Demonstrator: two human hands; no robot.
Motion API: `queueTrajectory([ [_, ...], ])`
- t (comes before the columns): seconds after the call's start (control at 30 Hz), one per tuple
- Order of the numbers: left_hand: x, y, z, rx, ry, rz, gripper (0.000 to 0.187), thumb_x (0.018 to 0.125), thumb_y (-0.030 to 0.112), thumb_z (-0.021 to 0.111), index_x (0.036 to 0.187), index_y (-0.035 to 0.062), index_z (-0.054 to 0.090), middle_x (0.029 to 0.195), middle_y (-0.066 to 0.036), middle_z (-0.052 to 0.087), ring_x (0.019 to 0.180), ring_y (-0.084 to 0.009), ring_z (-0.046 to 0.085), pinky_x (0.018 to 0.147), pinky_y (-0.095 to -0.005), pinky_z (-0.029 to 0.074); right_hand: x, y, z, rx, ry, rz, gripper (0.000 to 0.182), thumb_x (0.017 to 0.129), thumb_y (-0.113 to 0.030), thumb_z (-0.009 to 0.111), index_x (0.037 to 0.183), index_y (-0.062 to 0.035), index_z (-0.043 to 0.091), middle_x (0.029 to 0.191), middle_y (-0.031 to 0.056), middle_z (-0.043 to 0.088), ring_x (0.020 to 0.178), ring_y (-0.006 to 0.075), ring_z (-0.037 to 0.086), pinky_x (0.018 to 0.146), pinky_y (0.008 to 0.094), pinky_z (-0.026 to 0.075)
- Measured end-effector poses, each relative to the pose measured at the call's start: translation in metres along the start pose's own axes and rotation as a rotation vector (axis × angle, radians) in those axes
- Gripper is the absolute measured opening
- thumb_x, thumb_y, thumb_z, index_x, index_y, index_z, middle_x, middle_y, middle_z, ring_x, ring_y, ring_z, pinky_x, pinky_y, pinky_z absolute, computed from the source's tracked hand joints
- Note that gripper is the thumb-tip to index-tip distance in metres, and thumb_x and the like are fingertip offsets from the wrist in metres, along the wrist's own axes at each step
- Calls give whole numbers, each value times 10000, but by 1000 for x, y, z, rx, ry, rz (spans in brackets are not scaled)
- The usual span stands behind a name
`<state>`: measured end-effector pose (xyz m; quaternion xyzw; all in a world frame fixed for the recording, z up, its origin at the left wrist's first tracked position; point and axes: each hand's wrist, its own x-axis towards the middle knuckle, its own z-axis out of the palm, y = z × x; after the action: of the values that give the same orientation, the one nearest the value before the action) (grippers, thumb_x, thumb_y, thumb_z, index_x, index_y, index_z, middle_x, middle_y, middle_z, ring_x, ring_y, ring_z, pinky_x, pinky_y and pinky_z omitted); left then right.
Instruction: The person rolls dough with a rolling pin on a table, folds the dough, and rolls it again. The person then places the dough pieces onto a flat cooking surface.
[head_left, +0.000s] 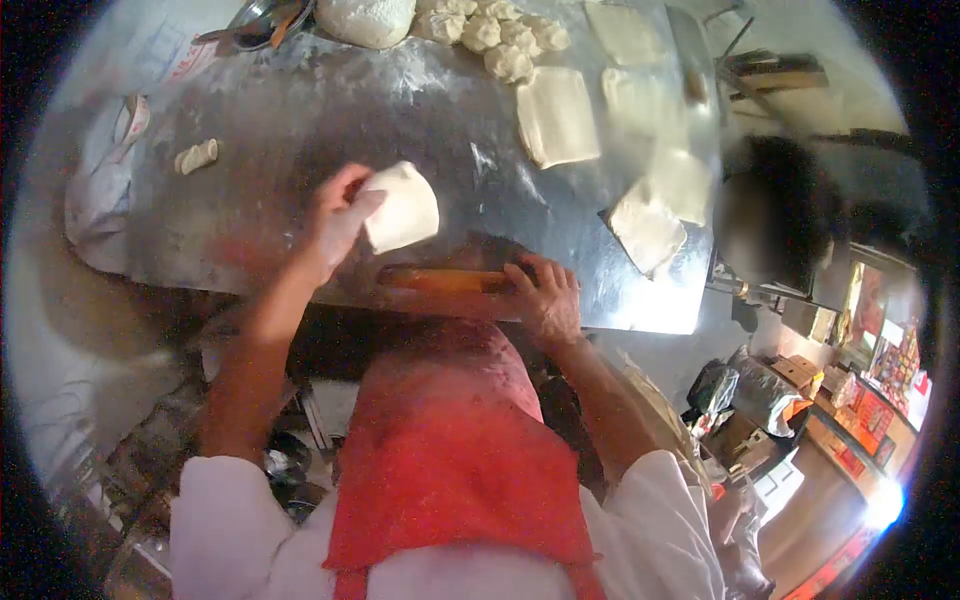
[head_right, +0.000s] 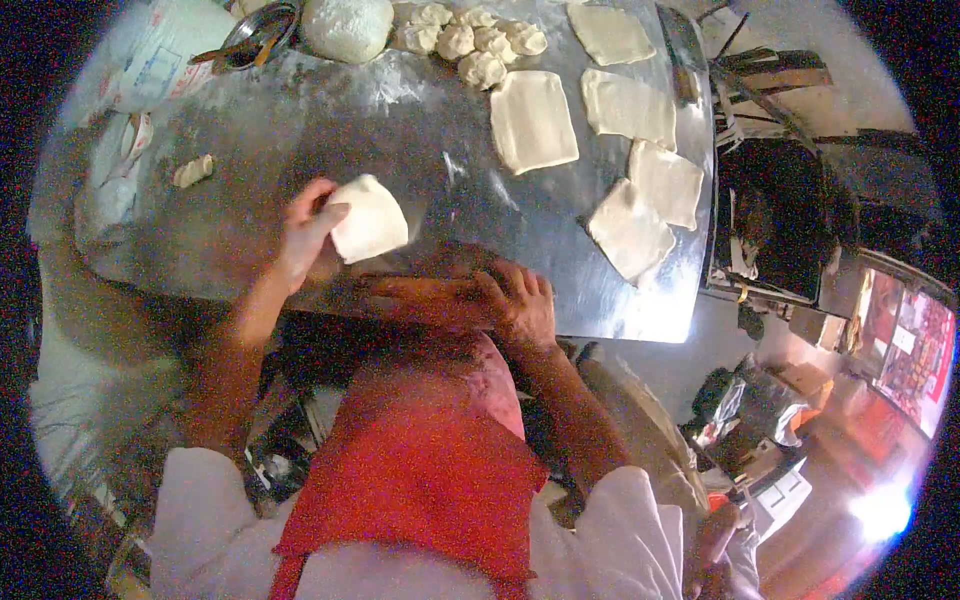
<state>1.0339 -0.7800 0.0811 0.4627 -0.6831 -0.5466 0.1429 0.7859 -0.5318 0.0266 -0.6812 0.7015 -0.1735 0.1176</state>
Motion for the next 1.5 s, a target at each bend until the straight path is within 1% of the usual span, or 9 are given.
queueTrajectory([
  [0.07,-21,7,-8,-533,240,-315,195,943,149,704,1102,64,631,967,-13,639,954,-158,643,779,-325,539,-4,-1,1,-5,-6,-9,466,809,-262,719,1261,-179,640,1308,98,589,1147,334,591,914,511,459],
  [0.2,-35,-90,-23,-619,173,-327,228,969,186,676,1173,94,633,1042,-36,672,988,-169,656,838,-334,557,-10,-4,4,-8,-36,10,522,824,-279,706,1325,-169,612,1332,104,578,1171,336,572,919,498,459],
  [0.43,-49,-94,-58,28,437,-115,344,1058,206,561,1366,52,570,1326,-153,653,1213,-214,630,1025,-324,475,20,-55,-19,-50,-133,-45,405,870,-243,706,1259,-148,645,1285,91,619,1109,318,625,905,468,480],
  [0.57,23,-51,-38,714,348,178,593,1035,429,551,1484,52,463,1497,-172,527,1381,-355,494,1177,-539,313,121,-45,45,-175,-33,-99,521,905,-391,692,1362,-167,583,1336,136,600,1237,363,579,994,491,471],
  [0.7,48,-77,-40,956,267,329,747,987,475,596,1592,124,334,1588,-192,420,1465,-385,397,1217,-551,256,153,-50,47,-170,-98,60,635,988,-474,536,1513,-126,459,1555,202,438,1454,378,394,1088,578,391],
  [0.87,-13,-104,-30,758,279,389,763,981,423,631,1585,76,319,1590,-207,409,1456,-384,406,1209,-569,249,98,-62,68,-75,-14,48,692,1011,-527,470,1514,-54,433,1564,220,433,1470,381,384,1146,585,322],
  [1.03,69,-91,-54,678,230,209,846,941,432,669,1575,4,309,1571,-220,425,1433,-389,432,1201,-585,252,231,-20,57,-86,-34,11,819,979,-678,421,1545,-86,402,1548,197,454,1462,384,390,1162,604,290],
  [1.2,-14,-112,-31,896,278,518,917,936,468,667,1583,-39,260,1578,-212,415,1448,-396,408,1195,-590,271,138,-56,52,-154,-89,10,774,996,-581,483,1572,-78,362,1541,205,466,1436,380,431,1139,573,342],
  [1.5,73,-79,-56,706,256,150,815,977,431,616,1593,17,277,1621,-242,323,1490,-410,332,1192,-560,287,237,-22,65,-40,57,-23,764,969,-612,515,1558,-139,398,1512,236,473,1393,425,453,1148,583,336],
])
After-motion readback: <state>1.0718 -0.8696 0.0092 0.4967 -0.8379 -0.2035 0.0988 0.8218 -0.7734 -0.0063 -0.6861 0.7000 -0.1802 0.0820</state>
